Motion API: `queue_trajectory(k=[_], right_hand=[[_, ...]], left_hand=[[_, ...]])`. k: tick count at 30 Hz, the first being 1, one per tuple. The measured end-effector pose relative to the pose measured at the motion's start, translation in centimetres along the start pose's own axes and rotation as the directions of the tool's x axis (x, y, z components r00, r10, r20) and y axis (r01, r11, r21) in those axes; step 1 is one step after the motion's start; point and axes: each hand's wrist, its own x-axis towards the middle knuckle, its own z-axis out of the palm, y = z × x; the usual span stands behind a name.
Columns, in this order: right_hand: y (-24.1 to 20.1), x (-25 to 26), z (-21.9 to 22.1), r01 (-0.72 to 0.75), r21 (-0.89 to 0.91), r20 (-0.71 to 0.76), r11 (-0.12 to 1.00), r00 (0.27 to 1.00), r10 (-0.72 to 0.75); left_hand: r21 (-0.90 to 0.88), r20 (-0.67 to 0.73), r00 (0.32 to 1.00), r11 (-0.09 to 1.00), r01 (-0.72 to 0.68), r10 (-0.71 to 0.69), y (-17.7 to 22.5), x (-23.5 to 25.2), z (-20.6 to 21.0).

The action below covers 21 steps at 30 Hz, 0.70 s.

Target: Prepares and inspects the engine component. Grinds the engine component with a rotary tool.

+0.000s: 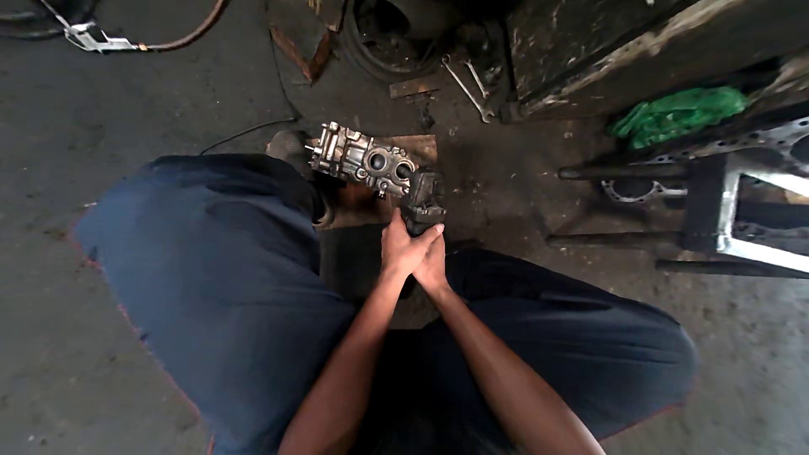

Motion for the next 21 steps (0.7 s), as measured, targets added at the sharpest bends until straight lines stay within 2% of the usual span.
queue_trajectory(k=[2,4,6,13,21], right_hand=[[-0.2,-0.3,-0.2,-0.008,0.016,-0.008,1.0,1.0,0.008],[3.8,0.7,0.9,0.177,0.028,-0.088,0.984,0.981,-0.174],[5.8,1.4,1.3,0.279,0.045,-0.128,0.959,0.954,-0.272],[5.7,0.9,0.6,0.324,0.062,-0.134,0.944,0.94,-0.314],[4.7,0.3,0.1,0.291,0.063,-0.114,0.955,0.952,-0.283]], left_hand=[[0.035,0.031,0.999,0.999,0.004,-0.005,1.1,-0.7,-0.3],[0.029,0.008,1.0,1.0,-0.002,0.002,0.4,-0.6,0.1],[0.016,-0.001,1.0,1.0,-0.015,0.015,0.0,-0.6,0.4],[0.039,0.002,0.999,0.998,-0.046,0.046,0.5,-1.3,0.5],[0.053,0.001,1.0,0.998,-0.017,0.017,1.1,-1.8,0.6]])
